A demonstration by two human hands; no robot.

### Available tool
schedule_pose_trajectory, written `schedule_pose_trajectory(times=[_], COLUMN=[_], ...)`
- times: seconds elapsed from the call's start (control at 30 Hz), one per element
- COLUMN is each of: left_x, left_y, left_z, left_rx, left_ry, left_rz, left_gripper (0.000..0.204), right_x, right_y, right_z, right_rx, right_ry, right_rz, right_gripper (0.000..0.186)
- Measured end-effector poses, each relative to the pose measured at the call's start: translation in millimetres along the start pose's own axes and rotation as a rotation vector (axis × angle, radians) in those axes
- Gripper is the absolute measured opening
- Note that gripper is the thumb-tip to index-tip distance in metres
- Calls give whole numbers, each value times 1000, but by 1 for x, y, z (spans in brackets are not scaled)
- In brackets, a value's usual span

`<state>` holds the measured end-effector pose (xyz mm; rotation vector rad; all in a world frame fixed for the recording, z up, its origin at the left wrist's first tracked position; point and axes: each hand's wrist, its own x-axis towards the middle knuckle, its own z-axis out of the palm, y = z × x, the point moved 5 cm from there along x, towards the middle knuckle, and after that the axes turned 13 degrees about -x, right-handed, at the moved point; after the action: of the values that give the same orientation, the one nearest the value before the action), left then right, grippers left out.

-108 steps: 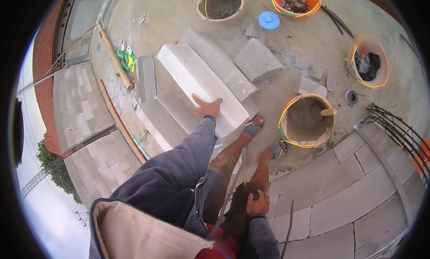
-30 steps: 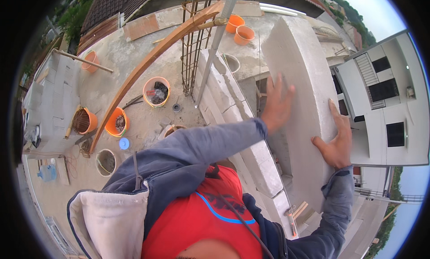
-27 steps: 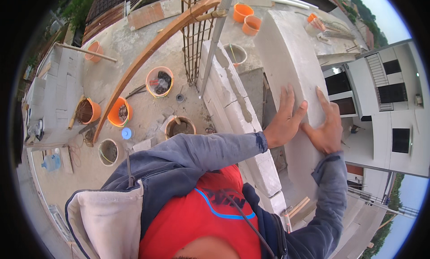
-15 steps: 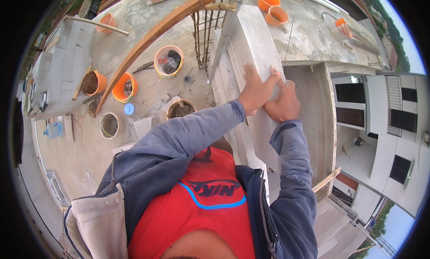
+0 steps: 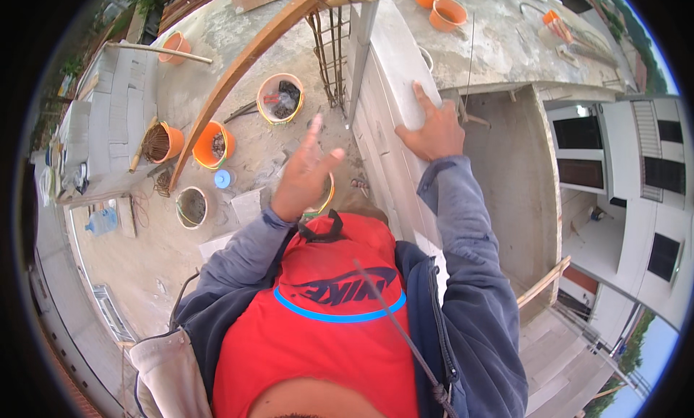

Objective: The person scoops mortar from a bucket with a trowel and spreads it onto a wall. They then pick up a rectangular tile, place it onto the mortar, and tap it into position with a hammer. This process is repeated for multiple tiles along the wall.

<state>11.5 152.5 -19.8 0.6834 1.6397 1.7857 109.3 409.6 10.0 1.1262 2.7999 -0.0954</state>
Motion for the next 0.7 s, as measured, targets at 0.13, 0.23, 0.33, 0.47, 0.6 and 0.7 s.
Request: schedule_pose_trajectory(times=[0.13, 0.23, 0.33, 0.47, 0.6, 0.7], left_x=[-57, -100, -130, -147, -157, -152], left_y=[-42, -54, -75, -83, -106, -103], left_z=[-94, -145, -183, -205, -237, -241], left_rx=[-9, -31, -44, -63, -106, -126], left_ry=[241, 413, 510, 531, 575, 548], left_rz=[-226, -328, -374, -406, -386, -358], left_gripper=[84, 82, 82, 83, 80, 77], right_x=[0, -5, 8, 9, 16, 9], right_y=[1, 11, 7, 6, 2, 3], right_z=[4, 14, 15, 11, 6, 13], right_rx=[-17, -33, -86, -96, -90, -87], right_ry=[-6, -19, 35, 23, 24, 8], right_rz=[-11, -14, -26, -38, -38, -39], right_gripper=[97, 93, 94, 92, 92, 92])
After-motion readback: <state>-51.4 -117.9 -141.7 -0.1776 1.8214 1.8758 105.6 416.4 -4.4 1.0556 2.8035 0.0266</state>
